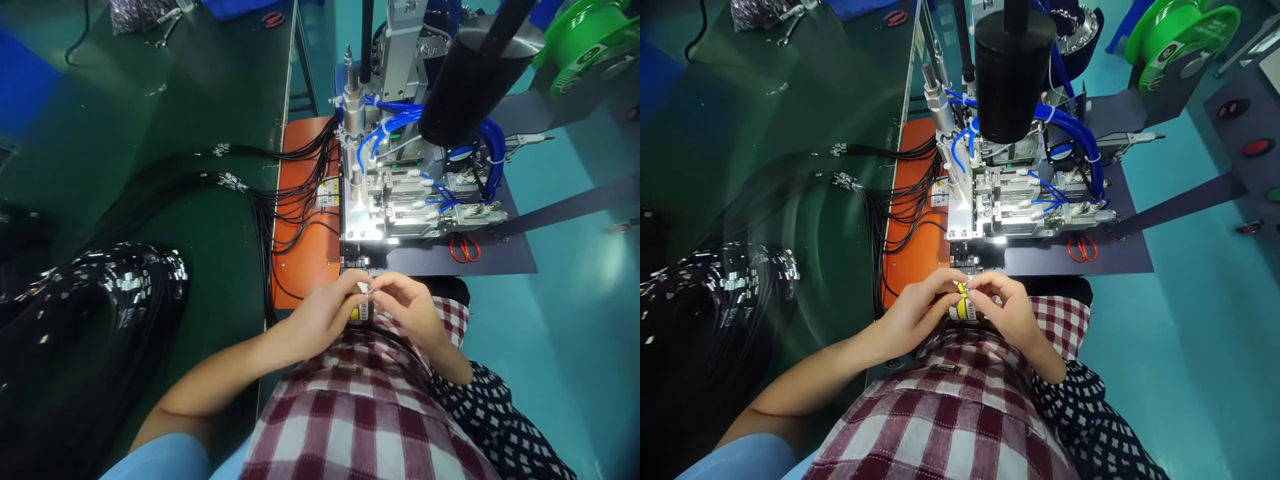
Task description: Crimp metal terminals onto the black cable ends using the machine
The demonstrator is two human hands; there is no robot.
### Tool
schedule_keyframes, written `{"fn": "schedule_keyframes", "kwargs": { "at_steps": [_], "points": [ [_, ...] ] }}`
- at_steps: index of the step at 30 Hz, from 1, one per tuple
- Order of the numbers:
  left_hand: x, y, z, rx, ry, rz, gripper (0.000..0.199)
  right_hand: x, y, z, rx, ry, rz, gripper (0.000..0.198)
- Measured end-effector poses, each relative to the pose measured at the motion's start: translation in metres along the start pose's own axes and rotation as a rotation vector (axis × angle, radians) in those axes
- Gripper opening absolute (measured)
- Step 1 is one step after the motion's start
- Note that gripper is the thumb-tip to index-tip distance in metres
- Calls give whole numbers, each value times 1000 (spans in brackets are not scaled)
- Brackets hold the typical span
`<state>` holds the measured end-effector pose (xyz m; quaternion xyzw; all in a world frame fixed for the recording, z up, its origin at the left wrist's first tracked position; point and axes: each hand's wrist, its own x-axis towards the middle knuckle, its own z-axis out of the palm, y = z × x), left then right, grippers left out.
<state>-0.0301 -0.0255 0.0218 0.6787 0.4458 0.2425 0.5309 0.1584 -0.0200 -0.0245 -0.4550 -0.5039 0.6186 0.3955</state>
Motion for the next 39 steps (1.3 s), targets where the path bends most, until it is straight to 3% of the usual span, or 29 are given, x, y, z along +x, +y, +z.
{"fn": "schedule_keyframes", "kwargs": {
  "at_steps": [7,13,18,23,28,39],
  "points": [
    [13,-13,-3,-200,83,-172,21,2,3,-5,62,91,53,17],
    [15,-20,-3,-379,134,-170,23,6,4,-1,99,85,69,20],
    [14,-22,-2,-369,129,-160,21,13,-1,-1,138,52,46,18],
    [16,-17,-1,-346,154,-162,19,7,-15,-1,-85,106,5,16],
    [18,-14,1,-329,191,-173,18,0,-17,2,-327,192,-188,11],
    [20,-14,3,-340,209,-165,18,-3,-11,5,-443,214,-288,14]
  ]
}}
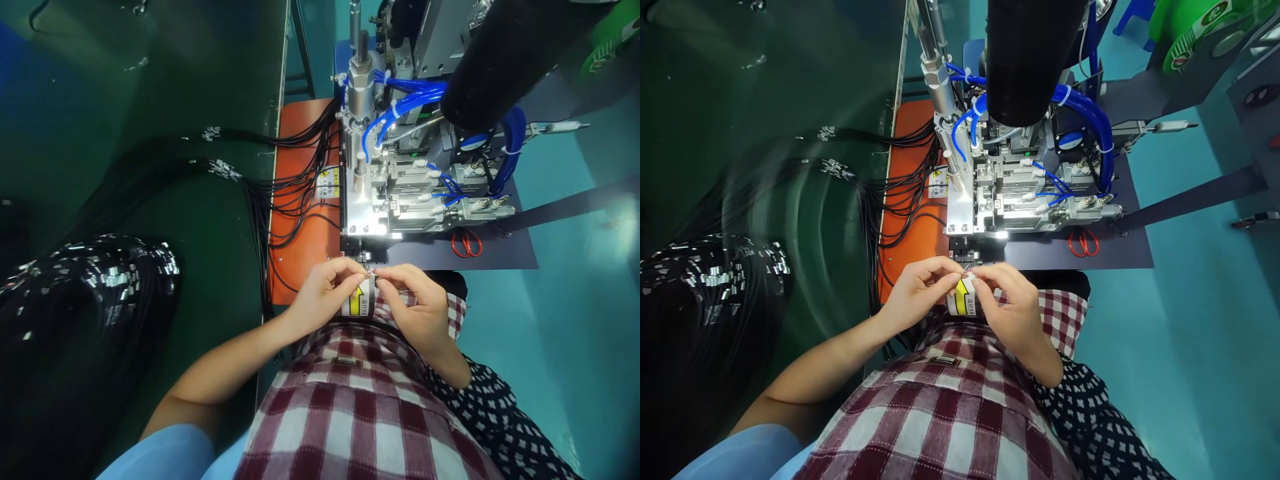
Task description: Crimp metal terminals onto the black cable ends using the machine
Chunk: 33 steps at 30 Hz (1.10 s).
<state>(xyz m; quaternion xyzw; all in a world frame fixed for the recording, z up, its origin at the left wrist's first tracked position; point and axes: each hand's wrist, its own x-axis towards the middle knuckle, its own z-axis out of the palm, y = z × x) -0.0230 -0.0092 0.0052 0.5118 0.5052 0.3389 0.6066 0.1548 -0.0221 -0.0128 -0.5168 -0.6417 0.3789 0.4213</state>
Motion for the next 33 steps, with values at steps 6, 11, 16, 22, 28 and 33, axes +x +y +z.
{"fn": "schedule_keyframes", "kwargs": {
  "at_steps": [6,11,16,22,28,33],
  "points": [
    [0,-2,0,10,1,-2,17,0,0,0,-26,-9,-10,13],
    [1,-3,-1,29,15,14,16,-3,6,-2,-330,37,-305,23],
    [0,-3,0,5,31,17,16,-6,11,-6,-609,80,-542,29],
    [0,-8,1,25,58,42,15,-9,13,-1,-539,50,-548,30],
    [-4,-11,2,114,67,108,14,4,10,2,129,-4,97,11],
    [-7,-14,2,157,51,174,13,10,13,7,482,-136,362,16]
  ]
}}
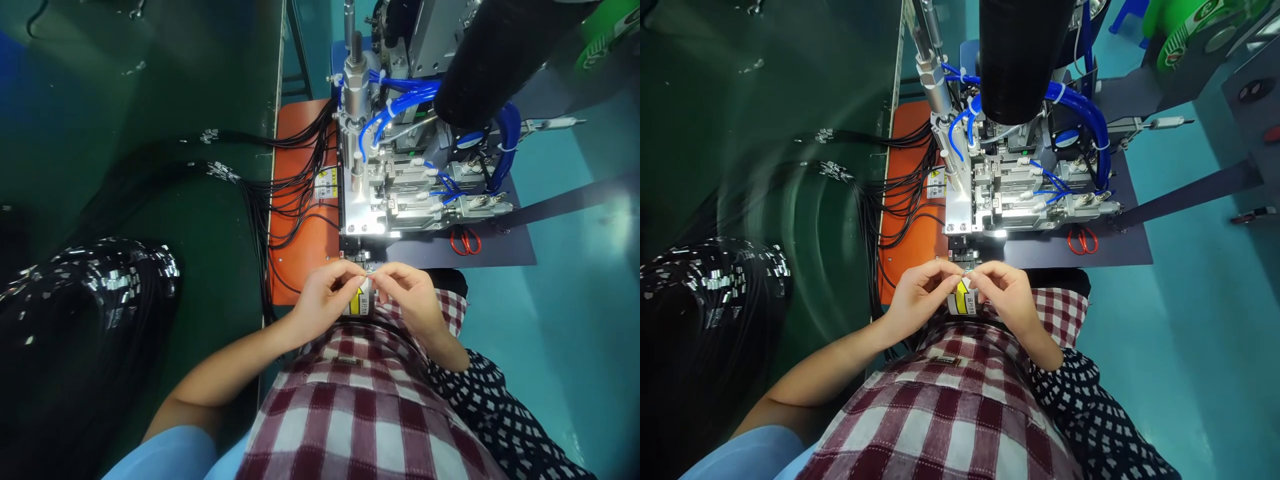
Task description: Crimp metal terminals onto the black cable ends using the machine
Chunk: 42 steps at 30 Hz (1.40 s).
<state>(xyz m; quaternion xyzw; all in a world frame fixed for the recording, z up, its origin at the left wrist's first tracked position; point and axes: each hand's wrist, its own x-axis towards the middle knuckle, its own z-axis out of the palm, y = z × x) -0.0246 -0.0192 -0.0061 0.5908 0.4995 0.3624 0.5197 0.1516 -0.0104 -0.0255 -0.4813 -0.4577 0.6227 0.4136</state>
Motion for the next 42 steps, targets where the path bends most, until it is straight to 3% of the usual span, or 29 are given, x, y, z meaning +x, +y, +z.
{"fn": "schedule_keyframes", "kwargs": {
  "at_steps": [5,8,17,24,32,37,42],
  "points": [
    [1,-5,0,30,25,64,13,-4,8,8,-35,28,-37,15],
    [2,-7,1,-15,29,31,14,-7,11,13,-79,72,-104,13],
    [7,5,8,-152,72,-108,13,-12,10,17,-102,20,-134,10],
    [9,8,10,-181,137,-88,11,-14,10,18,-201,71,-144,15],
    [10,0,5,-441,56,-337,21,-12,14,21,-301,104,-186,17],
    [12,-2,5,-512,61,-376,26,-9,21,20,-324,97,-195,15],
    [11,3,4,-467,81,-395,26,-9,8,12,-228,68,-142,8]
  ]
}}
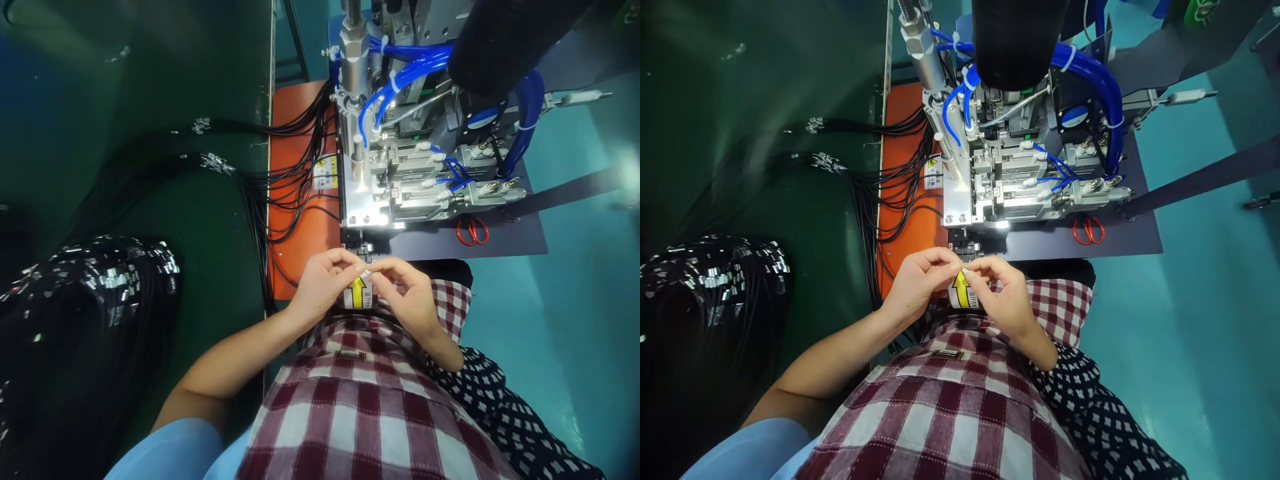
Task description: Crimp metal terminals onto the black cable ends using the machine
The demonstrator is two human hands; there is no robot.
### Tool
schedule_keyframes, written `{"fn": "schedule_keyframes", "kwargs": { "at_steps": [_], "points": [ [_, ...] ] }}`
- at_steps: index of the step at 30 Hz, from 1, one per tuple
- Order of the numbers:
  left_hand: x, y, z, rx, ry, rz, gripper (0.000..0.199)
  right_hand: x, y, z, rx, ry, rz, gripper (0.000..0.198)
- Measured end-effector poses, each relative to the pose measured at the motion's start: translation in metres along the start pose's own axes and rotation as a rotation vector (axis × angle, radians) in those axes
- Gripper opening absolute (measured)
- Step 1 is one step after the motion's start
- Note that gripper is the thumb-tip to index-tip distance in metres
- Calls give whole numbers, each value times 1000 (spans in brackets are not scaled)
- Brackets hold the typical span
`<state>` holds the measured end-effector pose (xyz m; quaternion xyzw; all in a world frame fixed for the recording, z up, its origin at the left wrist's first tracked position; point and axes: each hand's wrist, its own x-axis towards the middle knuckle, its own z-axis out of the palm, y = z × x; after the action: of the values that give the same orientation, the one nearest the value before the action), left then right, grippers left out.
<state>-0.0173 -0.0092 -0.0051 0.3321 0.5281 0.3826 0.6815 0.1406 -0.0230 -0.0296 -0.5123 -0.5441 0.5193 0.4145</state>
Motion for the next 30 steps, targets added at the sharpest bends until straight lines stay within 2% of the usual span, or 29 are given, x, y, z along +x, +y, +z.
{"fn": "schedule_keyframes", "kwargs": {
  "at_steps": [7,11,14,17,20,23,25,28,30],
  "points": [
    [-2,0,1,116,-1,72,28,3,-6,-2,-95,75,-43,8],
    [-3,-2,0,167,15,132,27,3,-4,0,-154,70,-105,12],
    [-3,-6,0,183,33,194,23,3,-2,0,-9,2,20,15],
    [-1,-8,-3,181,-7,258,21,4,2,-1,199,-100,183,20],
    [1,-6,-6,202,-91,246,21,5,4,-2,268,-156,231,23],
    [4,-3,-11,331,-145,228,15,10,6,-6,230,-136,217,22],
    [7,-2,-15,488,-121,295,12,18,8,-10,178,-97,206,21],
    [17,-4,-22,747,-36,504,6,33,13,-15,130,-82,214,21],
    [26,-7,-26,867,-18,642,10,42,18,-17,121,-89,224,22]
  ]
}}
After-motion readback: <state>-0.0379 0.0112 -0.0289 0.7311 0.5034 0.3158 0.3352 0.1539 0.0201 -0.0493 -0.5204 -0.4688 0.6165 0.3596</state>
